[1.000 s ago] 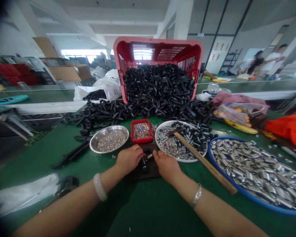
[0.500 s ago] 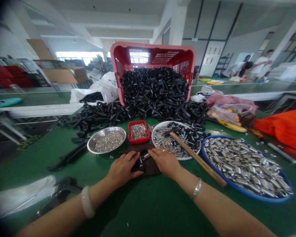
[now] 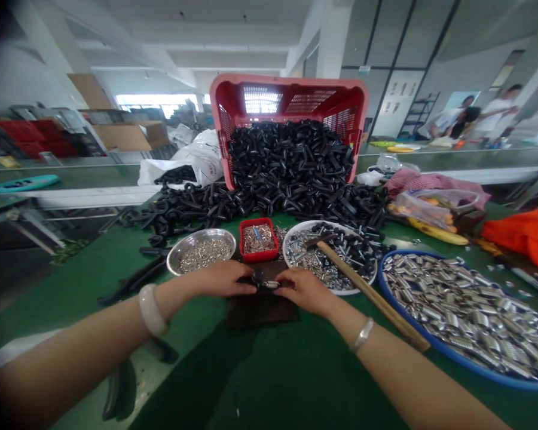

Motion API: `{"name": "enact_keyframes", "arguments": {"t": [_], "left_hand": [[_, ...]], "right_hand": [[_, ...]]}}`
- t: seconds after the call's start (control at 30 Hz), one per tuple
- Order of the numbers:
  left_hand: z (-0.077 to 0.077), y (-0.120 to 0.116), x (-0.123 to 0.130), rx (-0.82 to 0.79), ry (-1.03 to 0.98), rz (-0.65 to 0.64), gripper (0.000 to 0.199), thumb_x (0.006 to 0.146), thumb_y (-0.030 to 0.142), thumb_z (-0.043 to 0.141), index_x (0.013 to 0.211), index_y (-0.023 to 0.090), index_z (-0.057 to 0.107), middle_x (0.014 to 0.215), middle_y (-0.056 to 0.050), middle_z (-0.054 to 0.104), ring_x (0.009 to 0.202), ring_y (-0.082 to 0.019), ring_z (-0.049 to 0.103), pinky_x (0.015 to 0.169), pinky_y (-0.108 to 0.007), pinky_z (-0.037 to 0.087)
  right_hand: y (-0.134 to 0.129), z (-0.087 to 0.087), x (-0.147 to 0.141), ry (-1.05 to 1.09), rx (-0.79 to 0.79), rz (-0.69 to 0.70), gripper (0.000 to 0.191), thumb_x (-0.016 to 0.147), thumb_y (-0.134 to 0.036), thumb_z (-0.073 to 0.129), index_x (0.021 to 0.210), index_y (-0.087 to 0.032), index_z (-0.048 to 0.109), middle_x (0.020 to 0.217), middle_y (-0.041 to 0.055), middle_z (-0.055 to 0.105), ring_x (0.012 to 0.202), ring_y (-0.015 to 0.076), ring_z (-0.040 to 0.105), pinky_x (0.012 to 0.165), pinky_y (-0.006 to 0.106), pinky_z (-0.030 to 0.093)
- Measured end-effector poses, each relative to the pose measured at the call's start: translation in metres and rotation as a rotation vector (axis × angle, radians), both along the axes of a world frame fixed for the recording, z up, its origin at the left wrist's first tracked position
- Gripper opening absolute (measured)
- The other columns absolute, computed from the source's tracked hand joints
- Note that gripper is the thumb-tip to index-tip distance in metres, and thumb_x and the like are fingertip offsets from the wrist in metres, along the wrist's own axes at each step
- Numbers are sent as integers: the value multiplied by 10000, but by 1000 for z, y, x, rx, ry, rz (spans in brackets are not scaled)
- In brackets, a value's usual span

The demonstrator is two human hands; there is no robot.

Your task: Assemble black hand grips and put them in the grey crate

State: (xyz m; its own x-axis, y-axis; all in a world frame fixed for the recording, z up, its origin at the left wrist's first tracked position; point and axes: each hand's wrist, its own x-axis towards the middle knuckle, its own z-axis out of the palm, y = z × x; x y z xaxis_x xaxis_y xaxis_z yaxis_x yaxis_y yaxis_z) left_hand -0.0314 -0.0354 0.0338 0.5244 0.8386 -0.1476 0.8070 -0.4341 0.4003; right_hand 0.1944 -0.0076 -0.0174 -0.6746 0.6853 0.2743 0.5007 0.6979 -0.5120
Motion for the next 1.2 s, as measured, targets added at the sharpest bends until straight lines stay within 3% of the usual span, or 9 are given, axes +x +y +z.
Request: {"name": "enact_keyframes", "arguments": {"t": [0.17, 0.23, 0.4, 0.53, 0.73, 0.9, 1.1, 1.2], "left_hand": [[-1, 31, -4, -563, -191, 161, 358, 685, 526, 534, 645, 180, 615, 562, 6, 562, 467, -97, 420, 452, -205, 315], [-7, 36, -2, -654, -229, 297, 329, 649, 509, 577, 665, 183, 619, 581, 13, 567, 473, -94, 419, 439, -199, 309], [-25, 25, -1, -471, -394, 496, 255, 627, 404, 620, 764, 189, 633, 743, 6, 639, 633, -121, 524, 540, -203, 367], [-32, 14, 0, -336, -431, 537, 236, 670, 365, 584, 785, 162, 619, 784, -24, 648, 674, -141, 552, 594, -229, 388], [-42, 16, 0, -287, -419, 579, 300, 675, 289, 594, 941, 154, 562, 913, -54, 644, 772, -154, 586, 653, -236, 420], [-57, 17, -3, -94, -283, 688, 503, 625, 340, 652, 1066, 159, 493, 1018, -87, 611, 879, -192, 582, 745, -282, 427], [-68, 13, -7, -43, -277, 684, 477, 649, 416, 631, 1055, 182, 541, 1031, -63, 621, 902, -190, 583, 774, -274, 436], [-69, 11, -6, -11, -261, 683, 486, 676, 440, 601, 1105, 220, 543, 1083, -49, 608, 940, -191, 576, 792, -270, 434]], "right_hand": [[19, 3, -12, 15, -308, -33, 265, 775, -337, 514, 907, -155, 654, 819, 31, 682, 731, 152, 602, 637, 246, 433], [25, 2, -17, -18, -327, -76, 272, 782, -335, 496, 895, -154, 664, 810, 32, 688, 728, 158, 604, 615, 241, 428], [27, 9, -26, -216, -148, -158, 260, 775, -364, 503, 831, -198, 695, 803, 36, 693, 715, 168, 601, 610, 251, 406], [34, 12, -28, -275, -173, -130, 263, 759, -388, 518, 848, -215, 696, 823, 28, 695, 727, 166, 604, 626, 246, 412], [37, 11, -31, -324, -197, -127, 257, 747, -407, 528, 812, -226, 697, 778, 16, 692, 697, 160, 598, 585, 238, 399], [28, 11, -38, -356, -101, -203, 188, 751, -339, 536, 756, -217, 679, 791, 24, 681, 723, 156, 592, 612, 242, 393], [18, 14, -40, -358, 16, -276, 171, 731, -356, 585, 773, -201, 643, 781, 31, 654, 706, 156, 580, 598, 240, 391], [-4, 13, -32, -288, 130, -191, 165, 773, -337, 555, 808, -196, 633, 798, 36, 635, 721, 147, 576, 639, 238, 408]]}}
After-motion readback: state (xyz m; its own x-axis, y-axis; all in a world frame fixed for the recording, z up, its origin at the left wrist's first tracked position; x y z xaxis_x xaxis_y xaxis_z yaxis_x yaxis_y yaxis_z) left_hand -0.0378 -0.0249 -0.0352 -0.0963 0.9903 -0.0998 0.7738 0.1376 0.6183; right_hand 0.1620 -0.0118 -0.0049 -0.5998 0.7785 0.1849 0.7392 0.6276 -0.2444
